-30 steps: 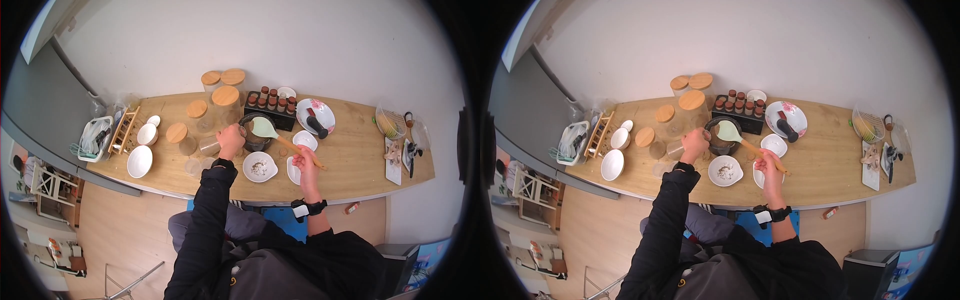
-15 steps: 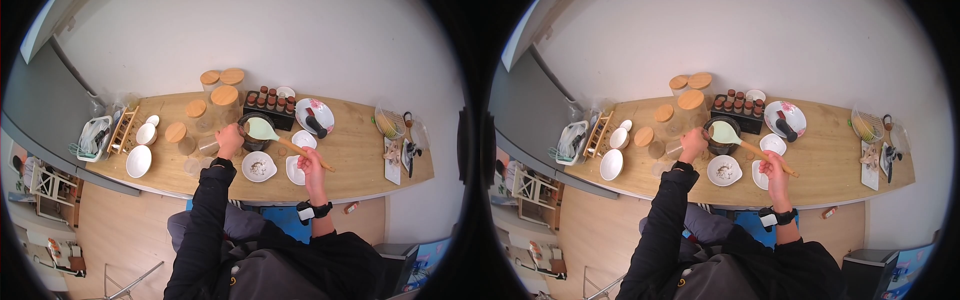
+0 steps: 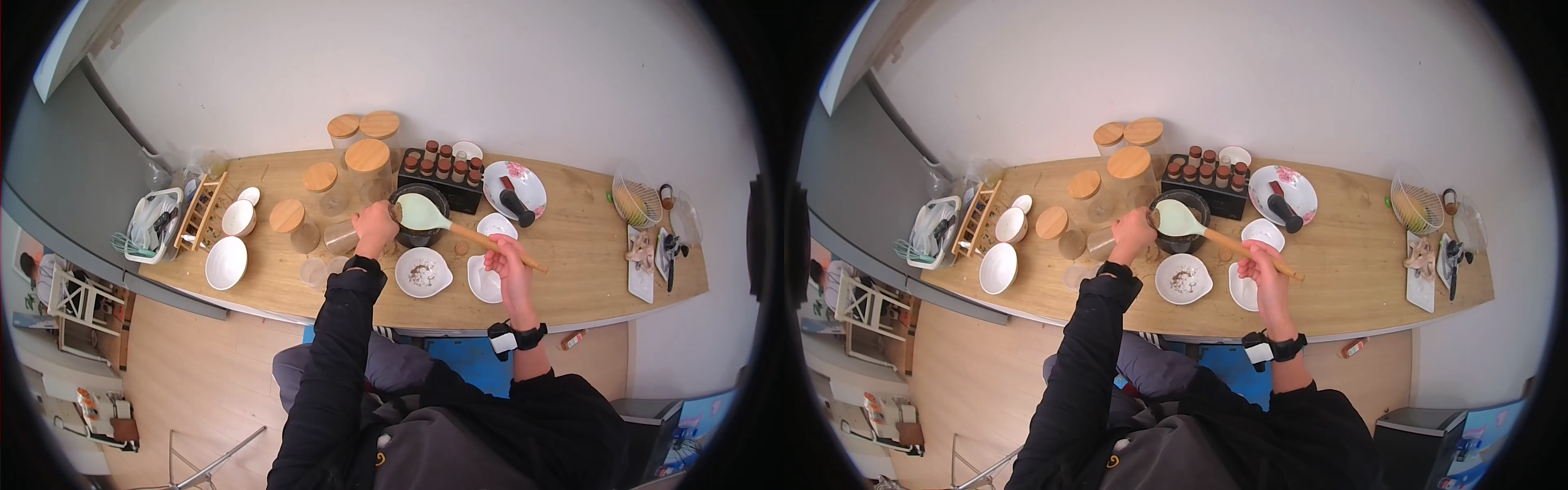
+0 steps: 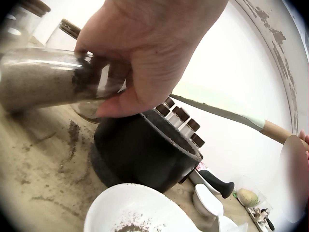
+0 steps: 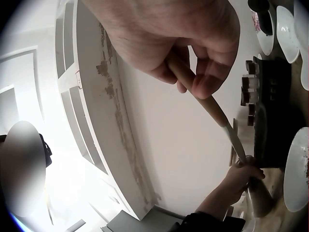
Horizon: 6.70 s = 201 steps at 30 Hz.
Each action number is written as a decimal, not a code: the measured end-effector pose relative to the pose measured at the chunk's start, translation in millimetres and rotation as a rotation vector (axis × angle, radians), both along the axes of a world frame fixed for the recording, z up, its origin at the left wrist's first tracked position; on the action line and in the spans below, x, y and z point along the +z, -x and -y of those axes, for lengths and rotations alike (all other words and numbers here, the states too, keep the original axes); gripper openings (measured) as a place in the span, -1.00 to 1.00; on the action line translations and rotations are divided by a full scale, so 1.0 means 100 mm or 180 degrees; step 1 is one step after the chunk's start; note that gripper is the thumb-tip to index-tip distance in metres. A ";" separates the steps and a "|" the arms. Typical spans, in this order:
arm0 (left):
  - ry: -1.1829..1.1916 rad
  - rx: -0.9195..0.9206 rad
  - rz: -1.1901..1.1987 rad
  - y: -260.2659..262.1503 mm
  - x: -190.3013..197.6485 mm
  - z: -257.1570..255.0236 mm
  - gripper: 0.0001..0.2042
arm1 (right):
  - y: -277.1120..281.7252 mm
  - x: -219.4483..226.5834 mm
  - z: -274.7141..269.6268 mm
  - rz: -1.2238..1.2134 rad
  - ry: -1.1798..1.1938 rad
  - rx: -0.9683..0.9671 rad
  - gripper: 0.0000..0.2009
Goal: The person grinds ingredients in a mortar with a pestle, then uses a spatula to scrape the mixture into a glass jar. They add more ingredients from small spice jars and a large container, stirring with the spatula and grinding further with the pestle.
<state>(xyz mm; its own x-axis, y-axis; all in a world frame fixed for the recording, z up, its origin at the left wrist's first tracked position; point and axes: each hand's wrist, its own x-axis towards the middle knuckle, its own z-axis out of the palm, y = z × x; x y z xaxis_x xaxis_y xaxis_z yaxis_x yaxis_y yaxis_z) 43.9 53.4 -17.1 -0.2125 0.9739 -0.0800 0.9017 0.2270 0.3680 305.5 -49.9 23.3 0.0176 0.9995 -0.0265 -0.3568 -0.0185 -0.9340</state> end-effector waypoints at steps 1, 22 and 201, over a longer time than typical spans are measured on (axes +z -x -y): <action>0.0059 0.0009 0.0014 0.00 0.01 0.00 -0.59 | -0.01 0.02 -0.02 0.0035 -0.0015 0.0009 -0.73; 0.0254 0.0238 0.0287 -0.01 0.03 -0.08 -0.70 | -0.07 0.31 -0.39 0.0482 -0.0345 0.0343 -0.79; 0.0315 0.0172 0.0221 -0.02 0.09 -0.06 -0.69 | -0.14 -0.19 -0.48 -0.0103 0.0064 -0.0350 -0.70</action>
